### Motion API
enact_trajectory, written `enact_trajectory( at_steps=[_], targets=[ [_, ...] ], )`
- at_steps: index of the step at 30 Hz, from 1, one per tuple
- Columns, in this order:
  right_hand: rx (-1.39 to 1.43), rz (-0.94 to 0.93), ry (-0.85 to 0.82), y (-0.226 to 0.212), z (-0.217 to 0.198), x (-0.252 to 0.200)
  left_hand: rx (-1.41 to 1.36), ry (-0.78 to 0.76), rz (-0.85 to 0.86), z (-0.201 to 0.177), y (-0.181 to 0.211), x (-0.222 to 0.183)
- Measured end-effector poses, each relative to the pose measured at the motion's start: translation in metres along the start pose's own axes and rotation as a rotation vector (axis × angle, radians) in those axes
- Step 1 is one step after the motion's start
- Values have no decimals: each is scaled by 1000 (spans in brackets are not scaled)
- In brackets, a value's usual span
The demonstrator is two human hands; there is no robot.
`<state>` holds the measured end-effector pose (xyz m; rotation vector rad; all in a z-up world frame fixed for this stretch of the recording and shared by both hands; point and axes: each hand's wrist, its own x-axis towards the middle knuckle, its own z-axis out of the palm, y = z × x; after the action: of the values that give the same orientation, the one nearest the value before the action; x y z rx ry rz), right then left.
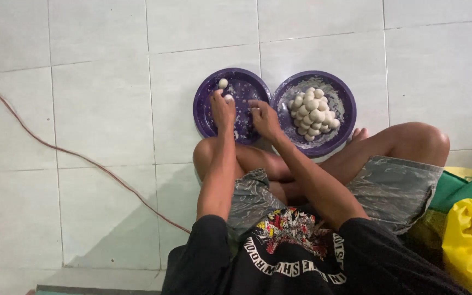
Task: Rolling small pieces of dough into balls using palms and placing them into a bowl.
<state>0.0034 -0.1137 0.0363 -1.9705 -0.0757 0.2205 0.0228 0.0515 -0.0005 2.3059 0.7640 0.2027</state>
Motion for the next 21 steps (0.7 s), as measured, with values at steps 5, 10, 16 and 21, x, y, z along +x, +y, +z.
enact_trajectory(
  at_steps=[5,10,16,21],
  targets=[
    [716,334,-14,-5,-5,20,-286,-51,485,-31,51,-65],
    [1124,600,-68,-59,-49,-27,-388,-227,681,-43,82,-115],
    [1305,314,-159,-30,-79,-69,-575,-81,350,10,88,-131],
    [749,200,-132,-7,-106,-98,-661,-327,476,-6,162,-212]
  ],
)
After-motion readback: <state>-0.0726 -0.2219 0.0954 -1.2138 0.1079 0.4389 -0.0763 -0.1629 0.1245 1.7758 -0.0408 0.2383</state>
